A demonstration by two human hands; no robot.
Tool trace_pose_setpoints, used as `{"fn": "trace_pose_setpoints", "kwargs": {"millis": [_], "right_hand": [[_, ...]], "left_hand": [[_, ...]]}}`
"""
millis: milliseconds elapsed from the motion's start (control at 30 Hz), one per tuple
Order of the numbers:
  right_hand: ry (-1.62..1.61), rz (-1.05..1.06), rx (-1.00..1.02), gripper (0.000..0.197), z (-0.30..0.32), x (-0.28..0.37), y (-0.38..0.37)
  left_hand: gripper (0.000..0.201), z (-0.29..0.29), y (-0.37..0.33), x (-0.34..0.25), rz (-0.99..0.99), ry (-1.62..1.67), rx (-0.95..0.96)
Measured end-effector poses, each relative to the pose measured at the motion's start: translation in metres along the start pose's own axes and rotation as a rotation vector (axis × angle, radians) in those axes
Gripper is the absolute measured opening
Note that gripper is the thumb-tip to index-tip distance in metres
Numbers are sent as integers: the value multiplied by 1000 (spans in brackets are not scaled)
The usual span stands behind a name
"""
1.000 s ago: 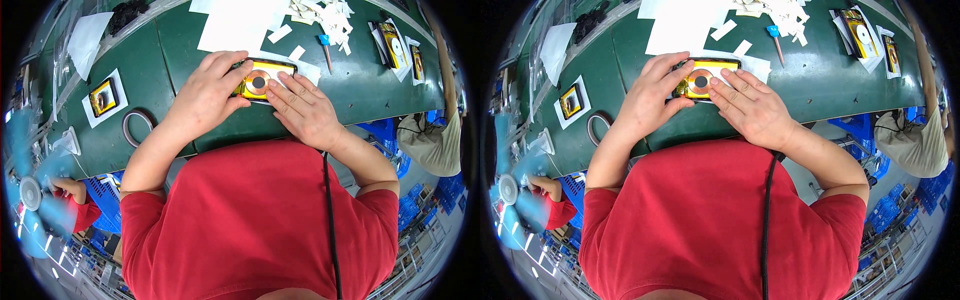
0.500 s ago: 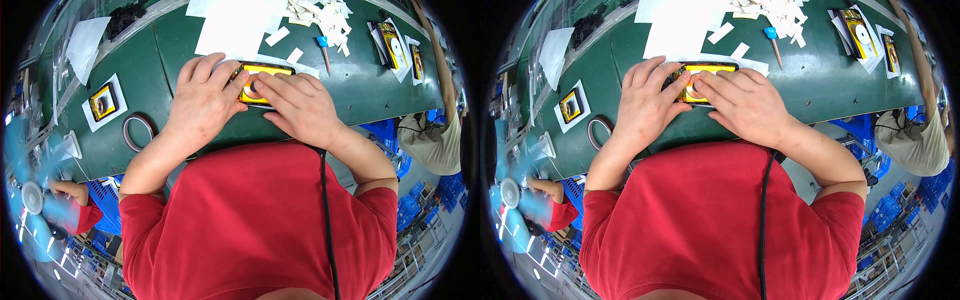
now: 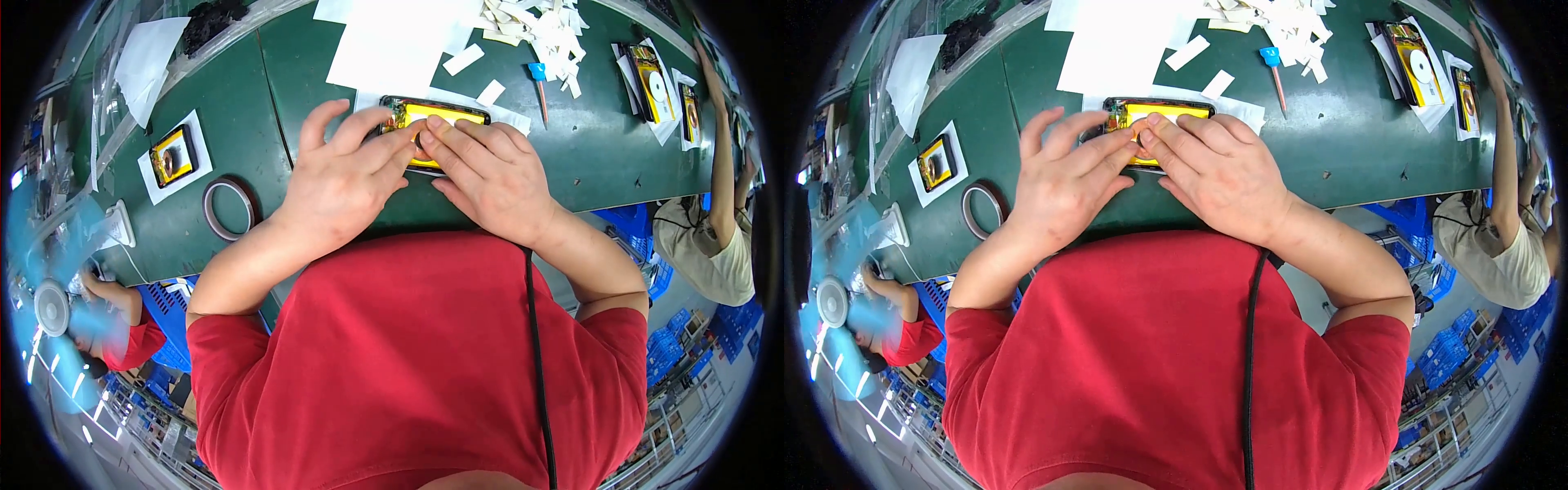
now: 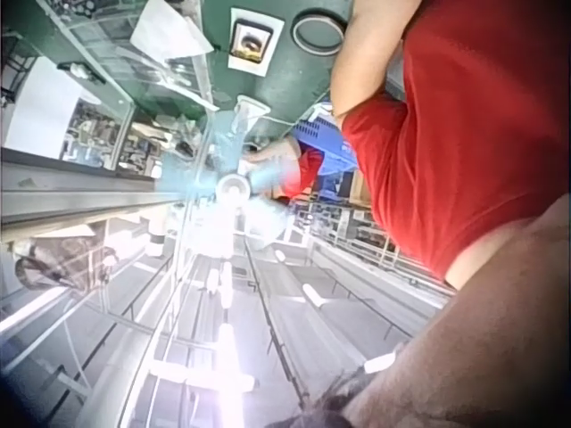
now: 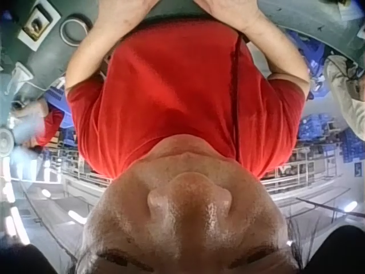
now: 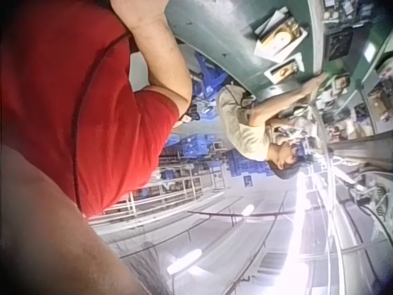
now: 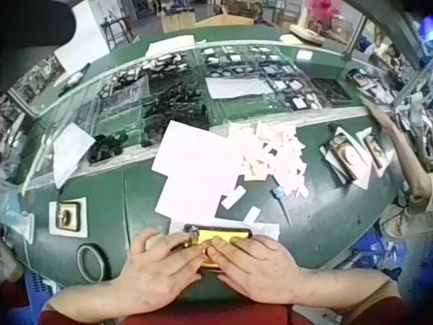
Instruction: Assembling electronic components by applying adhesive strips and connecting parts on an assembly line.
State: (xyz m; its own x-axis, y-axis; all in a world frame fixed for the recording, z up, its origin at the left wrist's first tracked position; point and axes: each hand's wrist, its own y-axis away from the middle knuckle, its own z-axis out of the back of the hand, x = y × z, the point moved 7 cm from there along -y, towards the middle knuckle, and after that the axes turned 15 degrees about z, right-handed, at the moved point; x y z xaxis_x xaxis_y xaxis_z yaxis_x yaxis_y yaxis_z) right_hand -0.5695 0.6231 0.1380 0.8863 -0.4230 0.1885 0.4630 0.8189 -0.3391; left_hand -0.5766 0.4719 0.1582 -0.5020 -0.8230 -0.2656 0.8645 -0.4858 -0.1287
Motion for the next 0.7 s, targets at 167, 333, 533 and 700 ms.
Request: {"fn": "trace_pose_setpoints", "kwargs": {"millis": [167,333,533,700], "right_hand": [[28,0,-14,61,2,3,2],[8,2,-29,58,0,3,2],[-4,1,-60,56,0,2,3],[-3,1,-68,55,0,1,3]], "left_hand": [[29,6,-6,7,45,168,-3],[15,-1,-30,44,375,346,-126],[20,-25,-42,55,518,446,44],[21,-27,-46,60,564,473,125]]}}
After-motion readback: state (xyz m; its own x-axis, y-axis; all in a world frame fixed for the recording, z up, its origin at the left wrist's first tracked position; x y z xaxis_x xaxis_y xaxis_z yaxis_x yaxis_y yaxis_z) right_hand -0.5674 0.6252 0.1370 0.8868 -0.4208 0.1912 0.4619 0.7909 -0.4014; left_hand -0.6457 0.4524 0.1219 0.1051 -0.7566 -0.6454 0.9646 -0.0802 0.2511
